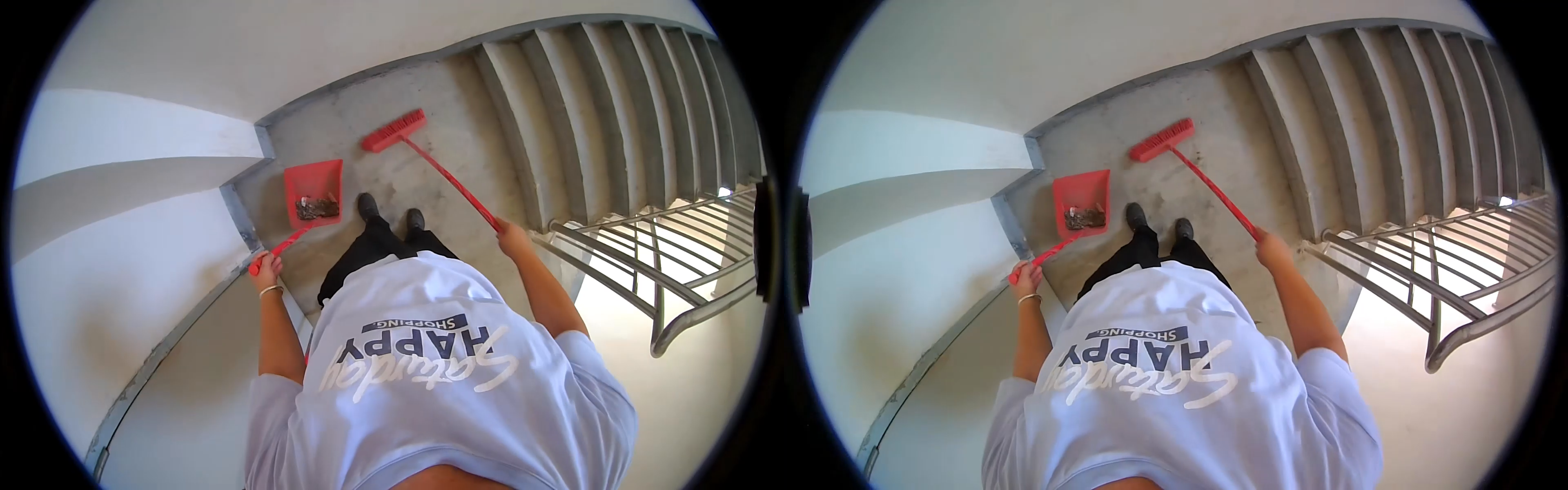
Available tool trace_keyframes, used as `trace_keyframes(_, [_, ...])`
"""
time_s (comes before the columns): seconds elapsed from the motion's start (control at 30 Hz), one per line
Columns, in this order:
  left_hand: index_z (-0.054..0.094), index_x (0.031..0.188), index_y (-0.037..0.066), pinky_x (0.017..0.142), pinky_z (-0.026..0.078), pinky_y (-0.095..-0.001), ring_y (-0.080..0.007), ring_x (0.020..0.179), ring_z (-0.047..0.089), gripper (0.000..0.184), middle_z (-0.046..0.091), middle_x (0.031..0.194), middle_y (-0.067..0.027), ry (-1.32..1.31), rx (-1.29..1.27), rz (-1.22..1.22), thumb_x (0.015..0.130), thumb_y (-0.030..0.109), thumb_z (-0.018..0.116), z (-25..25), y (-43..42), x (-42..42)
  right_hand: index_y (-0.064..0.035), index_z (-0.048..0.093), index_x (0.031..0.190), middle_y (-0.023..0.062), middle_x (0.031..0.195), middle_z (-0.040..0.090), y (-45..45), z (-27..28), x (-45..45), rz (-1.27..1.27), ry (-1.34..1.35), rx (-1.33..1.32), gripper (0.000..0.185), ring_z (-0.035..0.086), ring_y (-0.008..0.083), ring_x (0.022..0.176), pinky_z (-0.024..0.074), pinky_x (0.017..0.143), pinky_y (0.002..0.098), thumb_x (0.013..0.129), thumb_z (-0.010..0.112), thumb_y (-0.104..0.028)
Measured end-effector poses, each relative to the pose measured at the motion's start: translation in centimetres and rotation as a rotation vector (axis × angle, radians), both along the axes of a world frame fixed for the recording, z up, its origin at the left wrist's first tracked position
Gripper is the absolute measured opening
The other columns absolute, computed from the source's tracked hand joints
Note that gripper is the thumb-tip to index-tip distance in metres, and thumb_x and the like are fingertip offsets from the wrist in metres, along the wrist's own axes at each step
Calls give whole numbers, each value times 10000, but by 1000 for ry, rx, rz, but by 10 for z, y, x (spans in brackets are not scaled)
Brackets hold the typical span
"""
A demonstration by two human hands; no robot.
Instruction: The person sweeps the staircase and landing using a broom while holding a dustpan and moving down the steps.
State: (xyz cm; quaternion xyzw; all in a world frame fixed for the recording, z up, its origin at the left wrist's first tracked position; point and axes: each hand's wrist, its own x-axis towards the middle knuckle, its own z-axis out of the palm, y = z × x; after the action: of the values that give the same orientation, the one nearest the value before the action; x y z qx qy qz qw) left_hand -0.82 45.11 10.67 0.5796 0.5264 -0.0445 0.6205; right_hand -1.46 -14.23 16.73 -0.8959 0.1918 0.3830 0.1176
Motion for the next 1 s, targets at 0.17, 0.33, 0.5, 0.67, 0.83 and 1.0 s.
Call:
trace_keyframes(0.17, [569,929,81,570,501,-276,-175,659,599,208,582,805,-64,-37,13,-133,735,86,644,-24,11,5,-213,476,1254,204,968,606,-5,48,-28,-44,-75,5,461,578,364,906,453,769,446,802,566,-197])
trace_keyframes(0.33, [566,919,80,557,497,-273,-173,647,597,191,589,791,-68,-11,-7,-120,741,69,634,-9,1,26,-232,477,1247,198,985,604,26,35,21,-168,-88,15,398,568,361,940,446,795,444,851,502,-259])
trace_keyframes(0.5, [562,926,93,582,497,-276,-184,675,610,179,604,819,-71,-9,-24,-234,759,86,624,-10,4,43,-234,479,1224,185,969,609,11,-38,89,-116,-148,-74,364,572,348,937,448,799,449,860,473,-243])
trace_keyframes(0.67, [573,923,95,610,497,-280,-179,686,606,177,600,826,-55,45,62,-281,759,113,637,5,-32,61,-147,471,1165,190,954,610,-31,-77,94,-179,-116,-88,316,575,373,901,454,765,470,861,463,-232])
trace_keyframes(0.83, [581,912,91,612,494,-275,-182,719,609,162,592,834,-51,9,106,-334,765,122,644,-3,-57,69,-110,372,1263,202,1047,582,-70,-87,-26,-198,21,-39,446,554,375,975,441,813,474,843,489,-207])
trace_keyframes(1.0, [558,954,78,657,503,-290,-206,756,620,185,601,883,-78,3,127,-336,777,96,609,4,-86,75,-110,406,1289,235,942,603,-87,26,-97,-438,139,147,478,594,372,878,479,741,434,828,508,-184])
